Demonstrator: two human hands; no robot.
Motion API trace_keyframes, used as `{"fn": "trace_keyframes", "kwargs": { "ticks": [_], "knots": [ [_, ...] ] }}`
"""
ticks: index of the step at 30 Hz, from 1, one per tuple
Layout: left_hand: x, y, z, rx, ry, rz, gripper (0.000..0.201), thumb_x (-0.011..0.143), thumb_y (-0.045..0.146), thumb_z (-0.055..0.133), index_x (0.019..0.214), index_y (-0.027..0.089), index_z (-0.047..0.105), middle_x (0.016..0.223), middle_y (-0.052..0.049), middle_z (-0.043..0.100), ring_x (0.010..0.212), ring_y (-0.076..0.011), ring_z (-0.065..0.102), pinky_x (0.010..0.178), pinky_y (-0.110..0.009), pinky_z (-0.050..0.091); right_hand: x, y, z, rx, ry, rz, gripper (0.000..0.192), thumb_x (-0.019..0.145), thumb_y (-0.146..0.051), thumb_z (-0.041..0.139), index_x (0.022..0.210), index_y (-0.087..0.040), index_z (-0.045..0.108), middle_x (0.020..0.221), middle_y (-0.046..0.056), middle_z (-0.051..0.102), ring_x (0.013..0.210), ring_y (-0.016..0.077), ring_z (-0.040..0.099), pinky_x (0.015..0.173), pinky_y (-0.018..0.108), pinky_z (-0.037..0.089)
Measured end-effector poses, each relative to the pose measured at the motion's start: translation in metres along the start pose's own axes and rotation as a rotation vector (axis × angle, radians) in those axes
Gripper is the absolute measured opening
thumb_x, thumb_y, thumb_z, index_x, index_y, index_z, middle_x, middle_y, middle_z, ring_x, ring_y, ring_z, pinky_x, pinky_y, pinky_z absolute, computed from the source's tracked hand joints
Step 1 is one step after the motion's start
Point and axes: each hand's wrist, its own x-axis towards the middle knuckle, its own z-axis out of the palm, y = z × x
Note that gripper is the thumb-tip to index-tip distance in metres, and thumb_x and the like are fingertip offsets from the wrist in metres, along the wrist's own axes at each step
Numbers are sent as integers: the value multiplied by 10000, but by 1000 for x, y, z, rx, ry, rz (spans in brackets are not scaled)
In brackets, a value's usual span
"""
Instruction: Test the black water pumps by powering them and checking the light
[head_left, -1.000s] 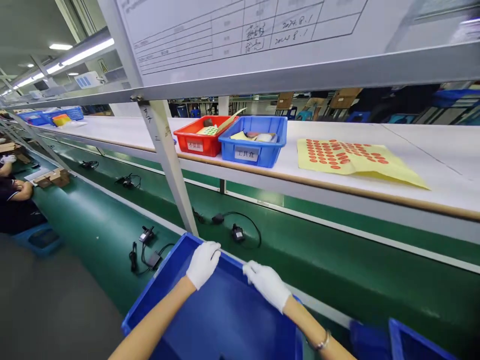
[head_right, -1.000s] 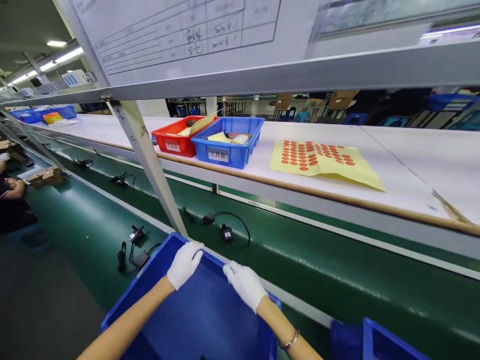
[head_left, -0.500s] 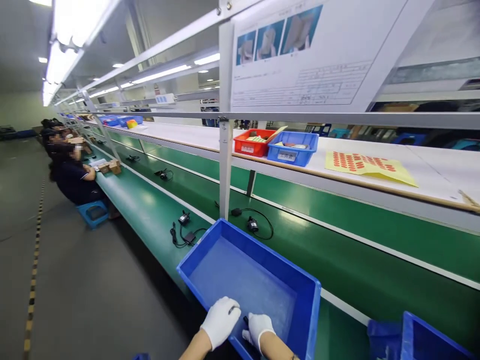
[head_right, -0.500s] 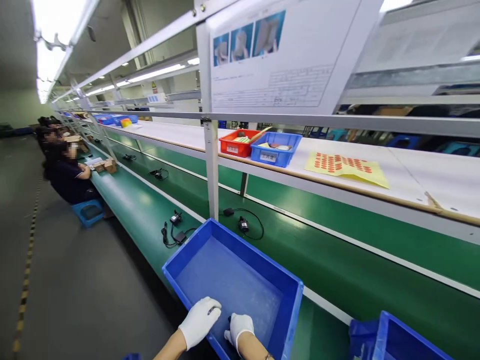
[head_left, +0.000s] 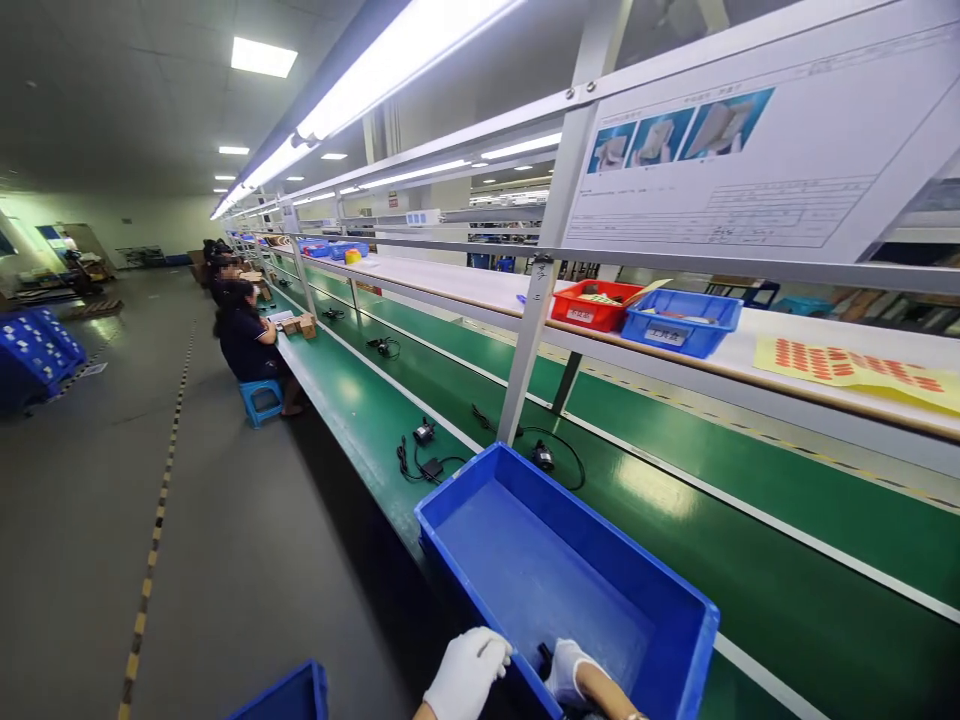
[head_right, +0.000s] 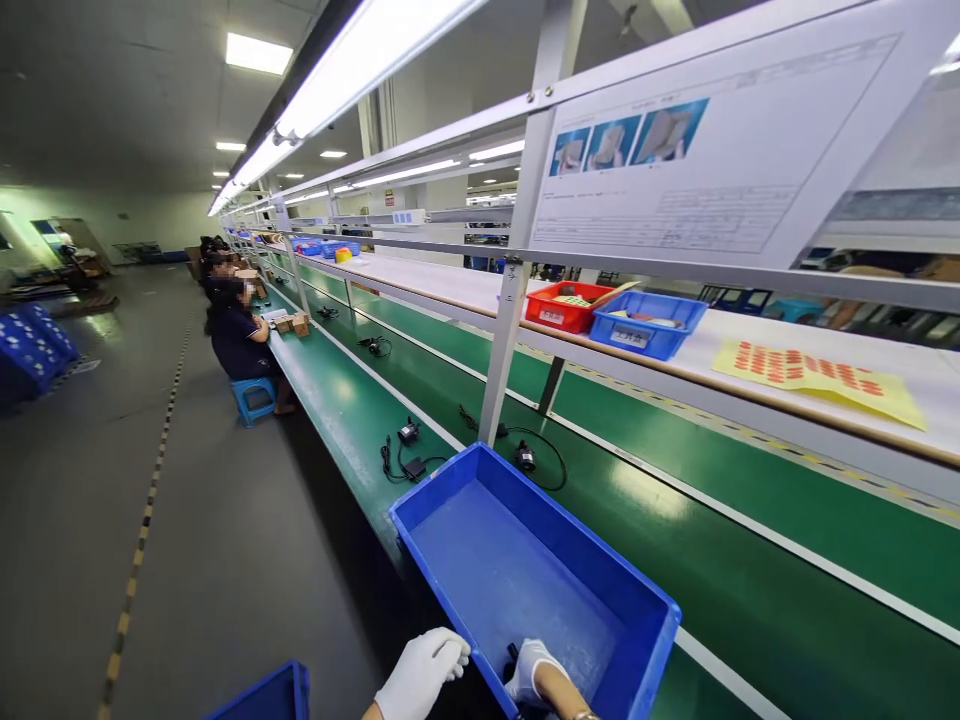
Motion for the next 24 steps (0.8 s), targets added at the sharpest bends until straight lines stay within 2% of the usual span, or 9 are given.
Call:
{"fn": "trace_keyframes", "kwargs": {
  "ticks": [3,5,8,10,12,16,20,22,24],
  "knots": [
    [9,-6,1,-158,19,-44,301,843,428,538,826,165,682,821,-61,665,767,-202,602,778,-367,469,-2,4,-11,-6,18,39,133,874,-239,754,850,-140,668,838,-10,692,774,155,696,721,299,583],
    [23,-3,2,-243,53,-45,327,823,480,602,863,163,670,867,-63,650,835,-211,593,854,-384,453,0,2,-28,27,101,9,146,793,-178,786,850,-147,656,881,22,698,848,188,705,797,348,577],
    [50,11,8,-390,56,-56,467,777,560,698,1051,186,639,1050,-68,642,1036,-217,575,1021,-370,386,-3,-6,-56,139,250,-102,308,737,-267,735,1001,-139,640,1051,123,694,1014,281,693,901,419,558],
    [63,21,16,-503,-31,-108,583,772,653,680,1120,191,612,1122,-85,638,1075,-219,587,1051,-377,384,-14,-13,-68,234,339,-184,548,731,-373,659,1201,-109,562,1257,201,625,1202,324,623,1017,438,510],
    [65,27,27,-604,-191,-194,682,772,761,599,1101,164,630,1079,-120,659,985,-244,634,984,-436,451,-33,-22,-70,316,382,-259,709,715,-419,606,1324,-87,461,1395,229,536,1328,324,537,1120,434,439],
    [30,18,43,-755,-445,-310,793,751,868,493,1052,161,689,920,-127,691,733,-250,654,766,-453,519,-88,-40,-56,429,328,-375,708,663,-324,596,1336,-154,458,1410,159,557,1337,274,549,1151,386,428],
    [-21,1,43,-1039,-411,-285,734,754,877,491,1011,223,705,799,-73,687,646,-208,626,666,-366,493,-134,-57,-54,511,161,-373,793,577,-218,606,1359,-188,478,1461,130,530,1360,276,531,1157,369,419],
    [-41,7,33,-1153,-426,-332,702,778,846,516,940,191,708,707,-54,659,576,-167,586,592,-301,452,-148,-67,-61,542,79,-360,822,555,-186,604,1369,-208,493,1472,122,530,1374,293,514,1170,391,398],
    [-57,28,19,-1270,-442,-389,659,818,794,537,880,159,703,657,-45,638,526,-135,553,511,-239,376,-157,-77,-67,599,11,-359,766,601,-196,617,1360,-244,531,1427,109,582,1319,317,565,1105,422,459]
  ]
}}
